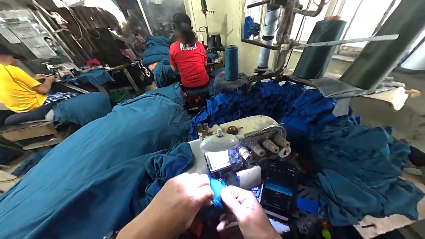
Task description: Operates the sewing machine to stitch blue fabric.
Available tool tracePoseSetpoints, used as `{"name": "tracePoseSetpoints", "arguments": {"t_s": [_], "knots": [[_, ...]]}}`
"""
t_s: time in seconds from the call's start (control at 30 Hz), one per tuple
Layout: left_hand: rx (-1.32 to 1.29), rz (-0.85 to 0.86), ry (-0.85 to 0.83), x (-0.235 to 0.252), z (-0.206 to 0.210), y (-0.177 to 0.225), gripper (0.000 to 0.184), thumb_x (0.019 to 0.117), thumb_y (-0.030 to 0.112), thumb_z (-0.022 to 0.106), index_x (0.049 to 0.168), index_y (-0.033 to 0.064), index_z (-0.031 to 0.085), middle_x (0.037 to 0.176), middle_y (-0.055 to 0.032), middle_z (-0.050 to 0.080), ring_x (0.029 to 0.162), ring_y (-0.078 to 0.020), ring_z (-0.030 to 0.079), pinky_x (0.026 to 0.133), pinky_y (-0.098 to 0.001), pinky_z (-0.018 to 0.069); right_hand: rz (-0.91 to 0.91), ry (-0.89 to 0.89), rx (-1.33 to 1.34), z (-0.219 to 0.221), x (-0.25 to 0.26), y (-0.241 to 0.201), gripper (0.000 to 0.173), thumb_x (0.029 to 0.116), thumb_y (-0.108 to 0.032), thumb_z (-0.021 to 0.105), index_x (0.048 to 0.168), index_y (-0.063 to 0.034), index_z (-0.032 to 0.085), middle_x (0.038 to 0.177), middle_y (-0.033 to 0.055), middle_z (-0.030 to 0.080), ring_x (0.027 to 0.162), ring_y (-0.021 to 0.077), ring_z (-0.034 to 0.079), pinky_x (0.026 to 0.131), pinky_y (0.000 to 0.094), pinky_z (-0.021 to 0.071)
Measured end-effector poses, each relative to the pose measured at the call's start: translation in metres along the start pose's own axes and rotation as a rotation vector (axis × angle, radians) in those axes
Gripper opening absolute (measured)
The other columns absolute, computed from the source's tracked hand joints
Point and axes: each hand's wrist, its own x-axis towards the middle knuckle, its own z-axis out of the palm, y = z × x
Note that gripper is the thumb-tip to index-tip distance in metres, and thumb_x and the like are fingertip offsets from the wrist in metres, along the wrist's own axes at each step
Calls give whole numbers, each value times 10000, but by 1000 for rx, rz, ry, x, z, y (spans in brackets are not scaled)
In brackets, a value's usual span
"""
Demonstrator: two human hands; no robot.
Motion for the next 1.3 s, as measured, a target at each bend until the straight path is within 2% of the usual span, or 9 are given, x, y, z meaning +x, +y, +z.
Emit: {"name": "tracePoseSetpoints", "arguments": {"t_s": [0.1,0.2,0.33,0.43,0.57,0.8,0.93,1.17,1.3], "knots": [[-237,-29,-111,1,-14,-7,323,1079,340,454,968,155,695,1175,5,722,1066,-123,674,850,-326,552,-67,-72,-118,-7,6,-1,239,1069,-193,513,958,-49,668,841,20,680,699,127,702,616,333,635],[-275,-122,-219,0,-30,-13,263,1035,367,539,981,147,674,922,-4,683,750,-130,663,611,-355,567,-144,-155,-234,-14,15,-4,233,1062,-220,531,972,-49,661,824,18,667,686,109,682,616,316,615],[155,-13,-204,9,-33,-17,375,1056,352,406,871,177,681,742,19,594,582,-153,617,426,-341,482,-244,-214,-323,-17,22,-11,216,1044,-204,572,1033,-13,673,854,35,678,674,82,660,613,266,590],[144,-15,-109,16,-35,-15,373,1044,322,418,778,204,652,687,47,575,553,-118,587,409,-312,434,-200,-262,-331,-17,26,-17,237,1023,-220,619,1135,-18,673,974,44,704,769,79,691,681,268,613],[-176,-77,-174,22,-35,-9,370,1092,358,396,940,169,675,856,25,670,753,-98,668,585,-306,553,-184,-394,-378,-19,29,-19,240,984,-233,675,1088,-16,672,943,51,693,803,71,674,717,270,585],[175,-60,-225,17,-34,0,348,1028,279,444,757,168,632,698,17,558,531,-150,577,394,-343,437,-136,-371,-440,-21,23,-18,265,990,-289,668,1080,-39,672,938,43,687,795,77,666,704,278,579],[99,-60,-261,27,-40,9,247,1017,252,507,843,170,661,739,15,578,574,-144,608,429,-337,475,-130,-376,-473,-19,20,-20,303,980,-313,678,1139,-55,681,1036,24,708,954,54,671,839,280,573],[120,-9,-270,37,-37,14,112,972,157,614,869,152,659,777,19,586,610,-124,598,468,-288,473,-178,-335,-473,-15,11,-17,285,989,-303,676,1157,-75,703,1048,-8,734,959,34,693,841,266,600],[-95,20,-399,37,-30,8,262,947,188,666,1189,91,639,1058,-63,672,878,-211,702,622,-391,587,-225,-311,-477,-13,3,-8,248,974,-249,698,1109,-42,717,981,20,750,894,49,711,794,280,613]]}}
